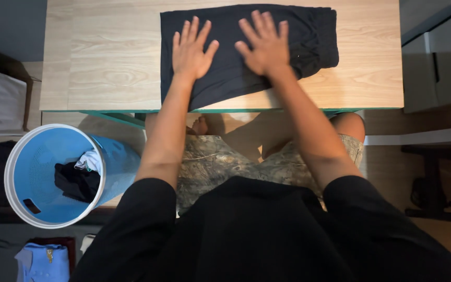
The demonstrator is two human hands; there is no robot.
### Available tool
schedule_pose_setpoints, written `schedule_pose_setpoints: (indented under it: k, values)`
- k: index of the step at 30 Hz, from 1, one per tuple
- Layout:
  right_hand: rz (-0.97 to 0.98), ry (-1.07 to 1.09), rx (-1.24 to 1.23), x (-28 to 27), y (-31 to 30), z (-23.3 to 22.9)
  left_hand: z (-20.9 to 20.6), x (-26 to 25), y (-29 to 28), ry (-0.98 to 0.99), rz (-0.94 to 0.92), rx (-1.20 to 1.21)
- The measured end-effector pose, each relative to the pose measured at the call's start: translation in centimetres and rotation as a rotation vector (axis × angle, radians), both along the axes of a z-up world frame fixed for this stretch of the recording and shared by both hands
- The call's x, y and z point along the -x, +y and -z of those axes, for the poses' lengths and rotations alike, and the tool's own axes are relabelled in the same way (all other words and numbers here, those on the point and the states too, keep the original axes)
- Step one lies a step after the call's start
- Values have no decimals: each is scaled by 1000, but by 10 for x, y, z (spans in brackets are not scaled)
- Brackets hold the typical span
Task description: The recorder takes pieces of clothing out of a laundry basket and folds them on a low wooden table.
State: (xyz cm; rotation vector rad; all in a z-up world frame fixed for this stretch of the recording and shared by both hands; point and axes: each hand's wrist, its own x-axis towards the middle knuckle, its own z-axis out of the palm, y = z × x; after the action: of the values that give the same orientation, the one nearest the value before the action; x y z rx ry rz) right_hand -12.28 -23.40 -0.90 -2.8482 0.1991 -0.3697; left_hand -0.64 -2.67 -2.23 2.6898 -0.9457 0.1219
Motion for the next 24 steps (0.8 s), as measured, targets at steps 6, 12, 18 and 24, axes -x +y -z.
schedule_pose_setpoints:
  k: [6, 12, 18, 24]
  values:
    - [125, 9, 9, 34, -73, 6, -9, -14, 24, 29, -144, -52]
    - [292, 88, -14, 58, -90, -11, -10, -16, 31, 65, -204, -32]
    - [285, -95, 150, 52, -82, 8, -14, 36, -19, -307, 21, 74]
    - [-1, -94, 19, 17, -19, 6, 16, 84, -60, -61, 90, 223]
